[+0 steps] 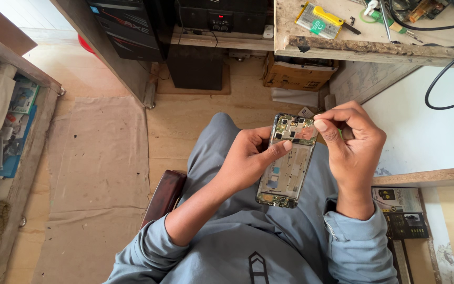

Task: The person uses a metal spudger to pry and adjust components on a small circuit board. They then place the board into a phone chassis, align it, and press it into place. Finally, they handle a battery and a small box.

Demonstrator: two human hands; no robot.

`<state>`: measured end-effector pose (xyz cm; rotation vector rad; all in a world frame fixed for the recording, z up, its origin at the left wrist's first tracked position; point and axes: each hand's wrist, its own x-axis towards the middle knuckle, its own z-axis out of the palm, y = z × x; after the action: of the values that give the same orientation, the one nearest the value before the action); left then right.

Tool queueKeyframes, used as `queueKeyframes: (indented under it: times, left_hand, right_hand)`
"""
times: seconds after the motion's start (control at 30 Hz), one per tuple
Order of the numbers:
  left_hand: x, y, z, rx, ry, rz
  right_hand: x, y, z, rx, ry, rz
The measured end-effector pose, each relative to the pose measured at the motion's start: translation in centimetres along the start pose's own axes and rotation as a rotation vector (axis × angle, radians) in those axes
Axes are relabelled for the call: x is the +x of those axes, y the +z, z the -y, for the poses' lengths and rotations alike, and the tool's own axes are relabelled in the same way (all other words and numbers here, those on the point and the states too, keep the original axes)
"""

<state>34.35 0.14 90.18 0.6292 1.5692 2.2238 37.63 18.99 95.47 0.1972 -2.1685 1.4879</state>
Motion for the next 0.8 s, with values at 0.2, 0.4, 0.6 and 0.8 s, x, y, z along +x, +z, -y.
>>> queueKeyframes:
  times: [0.2, 0.4, 0.6, 0.8]
  left_hand:
    - [0.1, 0.0, -0.2, 0.048, -0.024, 0.003]
    - [0.0, 0.0, -0.1, 0.050, -0.038, 0.020]
    - [-0.2, 0.1, 0.1, 0.055, -0.026, 0.032]
    - [-0.2, -0.1, 0.0, 0.051, -0.019, 0.019]
  right_hand:
    - [-0.1, -0.1, -0.2, 0.002, -0.030, 0.009]
    - [-0.5, -0.2, -0.2, -0.023, 0.029, -0.035]
    - [-0.5, -0.2, -0.8, 0.095, 0.082, -0.106]
    - [-0.5, -0.2, -1.1, 0.117, 0.109, -0.139]
